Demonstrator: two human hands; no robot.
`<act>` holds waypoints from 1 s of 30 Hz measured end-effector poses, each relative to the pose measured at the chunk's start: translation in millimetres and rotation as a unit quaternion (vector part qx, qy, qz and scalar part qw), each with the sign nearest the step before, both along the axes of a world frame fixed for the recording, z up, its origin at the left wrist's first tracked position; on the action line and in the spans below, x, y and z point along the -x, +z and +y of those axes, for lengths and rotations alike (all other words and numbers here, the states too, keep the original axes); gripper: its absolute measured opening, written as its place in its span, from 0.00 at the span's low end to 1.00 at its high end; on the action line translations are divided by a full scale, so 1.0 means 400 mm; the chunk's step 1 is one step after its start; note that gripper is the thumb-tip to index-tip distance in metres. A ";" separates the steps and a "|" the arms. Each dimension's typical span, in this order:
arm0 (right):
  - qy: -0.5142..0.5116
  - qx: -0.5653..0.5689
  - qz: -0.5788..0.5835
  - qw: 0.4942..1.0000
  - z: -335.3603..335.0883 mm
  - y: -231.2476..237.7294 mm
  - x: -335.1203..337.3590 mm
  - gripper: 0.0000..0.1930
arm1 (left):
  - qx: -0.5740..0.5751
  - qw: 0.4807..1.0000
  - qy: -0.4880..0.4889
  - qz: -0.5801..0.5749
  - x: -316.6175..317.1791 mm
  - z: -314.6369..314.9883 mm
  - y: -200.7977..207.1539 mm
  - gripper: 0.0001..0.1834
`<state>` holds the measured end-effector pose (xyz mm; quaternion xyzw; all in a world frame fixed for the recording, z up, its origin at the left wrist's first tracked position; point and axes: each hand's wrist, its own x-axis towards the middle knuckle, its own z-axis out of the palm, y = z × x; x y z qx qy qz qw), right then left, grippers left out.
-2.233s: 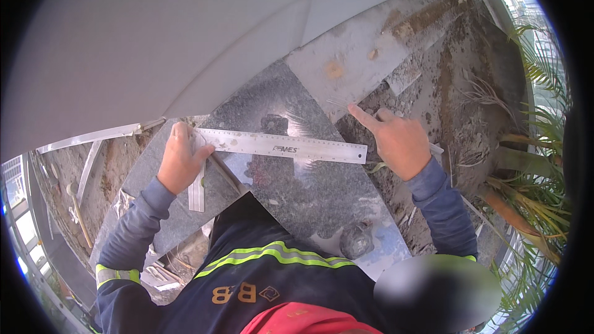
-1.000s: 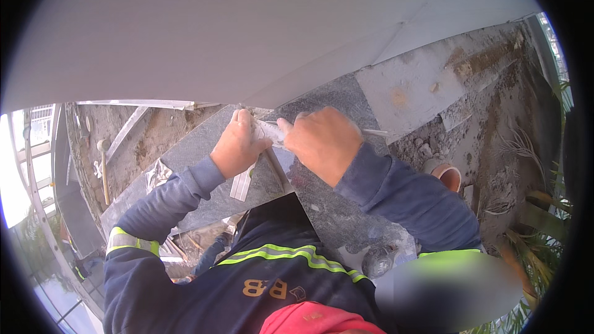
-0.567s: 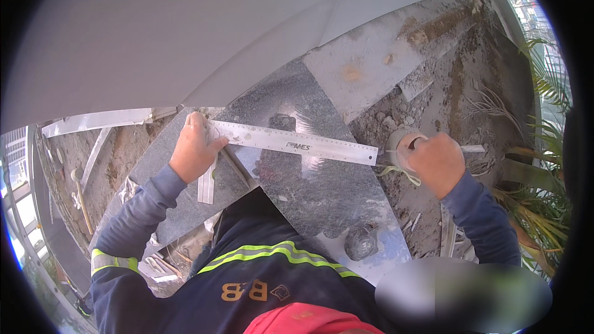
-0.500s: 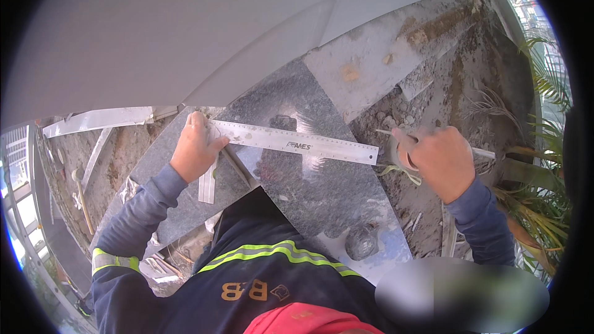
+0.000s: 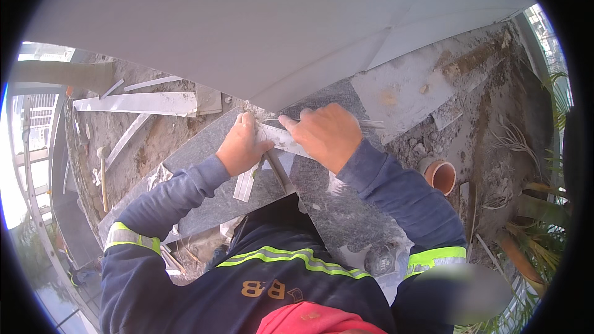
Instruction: The person uses an angle grinder to cut a large stone tile on a construction site. After cutting, they measure the tile with a tape measure and a square ruler, then mark it with a pencil.
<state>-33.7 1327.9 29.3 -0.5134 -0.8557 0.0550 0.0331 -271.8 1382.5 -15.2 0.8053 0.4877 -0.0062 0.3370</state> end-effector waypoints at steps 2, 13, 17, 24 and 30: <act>0.020 -0.006 0.024 0.999 0.014 0.001 0.009 0.18 | -0.007 1.000 -0.004 -0.008 0.010 0.002 -0.009 0.31; 0.060 0.064 -0.026 0.996 -0.039 0.056 -0.060 0.13 | -0.006 1.000 0.001 -0.003 0.008 0.001 0.001 0.30; 0.012 0.106 -0.106 0.989 -0.201 0.125 -0.248 0.16 | -0.011 1.000 -0.002 -0.005 0.013 0.001 0.004 0.29; -0.066 0.144 -0.289 0.944 -0.412 0.172 -0.475 0.29 | -0.031 0.999 -0.012 -0.023 -0.001 0.007 -0.006 0.27; -0.291 -0.074 -0.131 0.945 -0.351 0.347 -0.398 0.35 | -0.014 1.000 0.005 -0.005 0.024 0.015 0.001 0.27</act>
